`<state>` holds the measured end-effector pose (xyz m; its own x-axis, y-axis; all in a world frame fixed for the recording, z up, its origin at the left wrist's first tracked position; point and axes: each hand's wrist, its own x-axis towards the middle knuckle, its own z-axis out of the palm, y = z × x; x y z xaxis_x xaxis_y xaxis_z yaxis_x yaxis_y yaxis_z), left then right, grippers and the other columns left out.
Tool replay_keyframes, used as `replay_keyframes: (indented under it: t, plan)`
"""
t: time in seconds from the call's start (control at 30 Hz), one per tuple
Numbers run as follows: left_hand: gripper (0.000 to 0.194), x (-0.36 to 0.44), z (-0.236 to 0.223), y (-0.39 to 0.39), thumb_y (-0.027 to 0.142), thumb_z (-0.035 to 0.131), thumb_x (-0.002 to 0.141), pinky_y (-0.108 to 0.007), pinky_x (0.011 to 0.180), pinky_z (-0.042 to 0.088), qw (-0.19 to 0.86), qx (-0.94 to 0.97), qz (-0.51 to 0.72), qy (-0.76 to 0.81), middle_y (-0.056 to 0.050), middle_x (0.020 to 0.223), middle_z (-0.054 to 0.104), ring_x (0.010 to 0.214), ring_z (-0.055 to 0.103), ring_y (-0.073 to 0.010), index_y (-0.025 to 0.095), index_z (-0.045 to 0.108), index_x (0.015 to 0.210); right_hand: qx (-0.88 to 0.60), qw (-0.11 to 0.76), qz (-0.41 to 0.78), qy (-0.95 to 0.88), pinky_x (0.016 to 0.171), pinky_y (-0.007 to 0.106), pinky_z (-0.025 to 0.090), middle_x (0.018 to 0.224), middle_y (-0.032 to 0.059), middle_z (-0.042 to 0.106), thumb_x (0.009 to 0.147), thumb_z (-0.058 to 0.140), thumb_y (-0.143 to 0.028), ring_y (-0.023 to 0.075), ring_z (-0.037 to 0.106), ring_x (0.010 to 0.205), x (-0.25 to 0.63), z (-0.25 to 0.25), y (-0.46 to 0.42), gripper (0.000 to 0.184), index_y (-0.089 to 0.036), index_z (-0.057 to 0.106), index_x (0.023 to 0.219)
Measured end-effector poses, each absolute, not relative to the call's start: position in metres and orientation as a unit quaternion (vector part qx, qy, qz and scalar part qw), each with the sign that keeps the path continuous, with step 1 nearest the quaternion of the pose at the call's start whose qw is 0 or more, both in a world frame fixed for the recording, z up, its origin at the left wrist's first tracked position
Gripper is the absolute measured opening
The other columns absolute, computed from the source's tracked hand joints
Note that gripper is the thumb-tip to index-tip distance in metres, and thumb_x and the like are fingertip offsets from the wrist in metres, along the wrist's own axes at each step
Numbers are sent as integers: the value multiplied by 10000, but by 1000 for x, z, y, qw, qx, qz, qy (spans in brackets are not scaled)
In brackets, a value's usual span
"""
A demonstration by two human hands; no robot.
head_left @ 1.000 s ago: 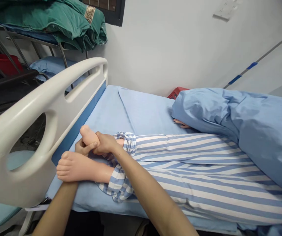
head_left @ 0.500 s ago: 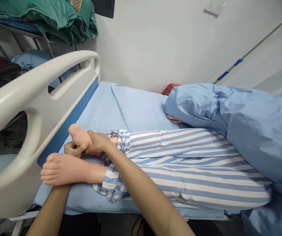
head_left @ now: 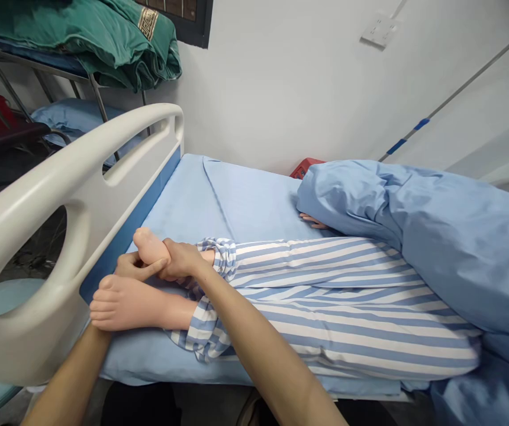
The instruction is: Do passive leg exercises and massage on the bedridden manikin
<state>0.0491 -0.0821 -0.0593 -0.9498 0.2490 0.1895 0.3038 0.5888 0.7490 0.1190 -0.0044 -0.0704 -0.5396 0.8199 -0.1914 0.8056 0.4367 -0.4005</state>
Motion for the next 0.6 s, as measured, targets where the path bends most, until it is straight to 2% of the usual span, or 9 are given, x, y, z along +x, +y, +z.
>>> replay_keyframes:
  t: [0.13,0.4,0.6]
  plan:
    - [191,48,-60,-82,207,6,847,-519,825,249,20,-159,-446,-881,-13,768,266,961,309,-273,233,103,684,-483,21,228,-845,515,271,407,863,10,662,583,604,-465,234,640,733,119,-69,-5,543,-240,416,1040]
    - [370,46,-70,-80,218,-15,861,-521,804,270,40,-164,-430,-887,-73,854,385,969,356,-300,214,349,791,-480,21,234,-845,510,264,386,855,5,653,574,619,-458,219,628,715,120,-72,-5,565,-239,403,1048]
    - [270,46,-67,-86,184,91,841,-472,740,288,67,-173,-439,-879,-65,814,407,928,393,-289,219,343,751,-475,40,227,-849,576,282,409,886,21,634,599,624,-420,217,603,739,122,-67,-13,536,-222,414,1051]
